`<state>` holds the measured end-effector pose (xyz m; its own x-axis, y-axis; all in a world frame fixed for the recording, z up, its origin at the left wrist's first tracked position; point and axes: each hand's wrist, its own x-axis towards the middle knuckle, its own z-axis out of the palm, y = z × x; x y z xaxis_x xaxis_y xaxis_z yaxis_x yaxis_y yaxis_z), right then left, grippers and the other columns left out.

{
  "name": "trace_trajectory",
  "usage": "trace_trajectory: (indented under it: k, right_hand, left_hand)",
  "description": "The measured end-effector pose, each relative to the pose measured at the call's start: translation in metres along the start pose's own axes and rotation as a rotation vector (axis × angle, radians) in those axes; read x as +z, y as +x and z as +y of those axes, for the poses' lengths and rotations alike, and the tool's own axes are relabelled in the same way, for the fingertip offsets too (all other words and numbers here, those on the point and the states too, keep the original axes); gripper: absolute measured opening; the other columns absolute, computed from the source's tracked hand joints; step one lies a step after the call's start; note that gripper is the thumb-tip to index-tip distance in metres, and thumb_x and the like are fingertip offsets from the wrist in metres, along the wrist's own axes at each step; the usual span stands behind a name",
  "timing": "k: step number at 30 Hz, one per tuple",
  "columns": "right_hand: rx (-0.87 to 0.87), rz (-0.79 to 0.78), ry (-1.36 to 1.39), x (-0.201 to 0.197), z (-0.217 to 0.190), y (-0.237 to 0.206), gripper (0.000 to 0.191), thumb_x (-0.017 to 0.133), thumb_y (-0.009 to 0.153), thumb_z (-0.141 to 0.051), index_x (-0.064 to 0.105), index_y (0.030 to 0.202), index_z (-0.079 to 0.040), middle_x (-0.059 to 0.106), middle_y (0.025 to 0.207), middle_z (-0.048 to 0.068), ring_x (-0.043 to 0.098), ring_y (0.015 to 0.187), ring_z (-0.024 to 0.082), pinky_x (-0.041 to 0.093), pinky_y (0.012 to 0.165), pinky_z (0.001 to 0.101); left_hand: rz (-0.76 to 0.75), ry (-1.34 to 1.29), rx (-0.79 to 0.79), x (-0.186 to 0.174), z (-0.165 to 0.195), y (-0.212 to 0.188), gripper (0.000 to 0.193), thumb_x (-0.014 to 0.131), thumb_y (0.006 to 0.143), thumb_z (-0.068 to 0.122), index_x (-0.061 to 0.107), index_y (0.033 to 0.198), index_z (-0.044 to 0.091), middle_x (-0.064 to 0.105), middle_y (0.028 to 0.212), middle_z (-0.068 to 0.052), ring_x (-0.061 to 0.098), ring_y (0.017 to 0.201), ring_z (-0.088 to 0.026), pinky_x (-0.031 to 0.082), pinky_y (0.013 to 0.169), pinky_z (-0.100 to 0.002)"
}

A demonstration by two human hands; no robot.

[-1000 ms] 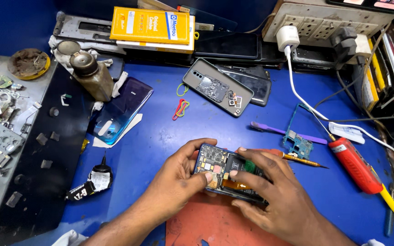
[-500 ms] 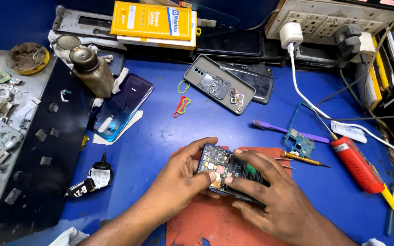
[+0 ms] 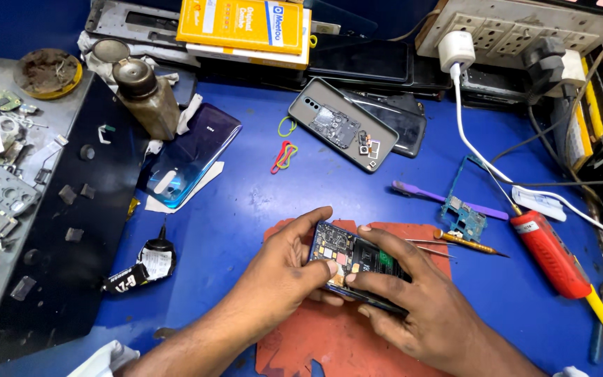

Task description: The person works on a disassembled smartphone on a rubber mat, lifting out the motherboard with their fingers and a tool, manipulating the board and connectors, then pressing the board back into the phone body and closing the back cover. They power the phone on and tap the screen as it boots to the lock screen.

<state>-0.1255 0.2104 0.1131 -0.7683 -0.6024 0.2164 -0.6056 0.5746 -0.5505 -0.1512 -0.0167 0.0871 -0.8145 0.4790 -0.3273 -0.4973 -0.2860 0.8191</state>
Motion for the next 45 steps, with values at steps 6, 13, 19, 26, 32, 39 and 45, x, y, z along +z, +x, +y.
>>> trace_trajectory:
  k: [6,13,19,26,32,39,45]
  right_hand:
    - [0.014,-0.007,-0.033,0.000,-0.003,0.002,0.054,0.085,0.069,-0.013,0.070,0.121,-0.018,0.049,0.147,0.019,0.057,0.131,0.041,0.055,0.099,0.0453]
    - [-0.041,0.018,-0.065,-0.001,-0.005,0.003,0.052,0.084,0.070,-0.012,0.070,0.120,-0.018,0.052,0.145,0.017,0.058,0.130,0.039,0.055,0.100,0.0456]
    - [-0.166,0.057,-0.135,0.001,-0.005,0.005,0.056,0.081,0.069,-0.007,0.068,0.123,-0.018,0.052,0.144,0.015,0.056,0.133,0.041,0.052,0.107,0.0500]
    - [-0.053,0.059,-0.021,0.003,0.000,-0.002,0.058,0.083,0.069,-0.008,0.067,0.124,-0.016,0.051,0.148,0.017,0.056,0.134,0.039,0.053,0.105,0.0463]
    - [0.026,0.072,0.044,0.005,0.004,-0.007,0.051,0.085,0.071,-0.012,0.064,0.118,-0.011,0.053,0.148,0.016,0.059,0.133,0.037,0.055,0.103,0.0419]
    - [0.012,0.038,0.018,0.006,0.004,-0.006,0.054,0.084,0.070,-0.009,0.067,0.122,-0.015,0.051,0.149,0.017,0.057,0.134,0.037,0.055,0.103,0.0417]
    - [-0.008,0.019,0.017,0.004,0.001,-0.003,0.062,0.081,0.069,-0.005,0.067,0.128,-0.019,0.047,0.152,0.018,0.053,0.139,0.039,0.053,0.107,0.0442]
  left_hand:
    - [0.013,0.013,-0.019,0.001,0.003,-0.001,0.078,0.057,0.090,-0.002,0.022,0.159,0.003,0.071,0.112,-0.014,0.075,0.089,-0.017,0.067,0.071,-0.031]
    - [0.009,0.011,-0.028,0.003,0.005,-0.002,0.078,0.057,0.090,-0.001,0.021,0.159,0.004,0.071,0.114,-0.013,0.075,0.090,-0.017,0.067,0.072,-0.032]
    - [0.028,0.024,-0.034,0.003,0.007,-0.003,0.079,0.059,0.089,0.000,0.021,0.159,0.005,0.071,0.115,-0.011,0.075,0.092,-0.016,0.067,0.072,-0.032]
    - [0.010,0.019,-0.017,0.003,0.007,-0.004,0.079,0.058,0.090,0.000,0.020,0.160,0.003,0.072,0.111,-0.013,0.074,0.088,-0.016,0.067,0.073,-0.031]
    - [0.015,0.020,-0.012,0.002,0.005,-0.002,0.080,0.058,0.090,0.000,0.020,0.160,0.003,0.071,0.110,-0.012,0.075,0.087,-0.015,0.068,0.072,-0.031]
    - [0.026,0.014,-0.023,0.003,0.005,-0.002,0.080,0.061,0.091,0.003,0.021,0.159,0.002,0.073,0.104,-0.013,0.074,0.082,-0.015,0.067,0.069,-0.030]
    - [0.024,0.030,-0.023,0.003,0.006,-0.002,0.080,0.061,0.090,0.004,0.021,0.159,0.001,0.074,0.098,-0.013,0.074,0.078,-0.015,0.066,0.068,-0.028]
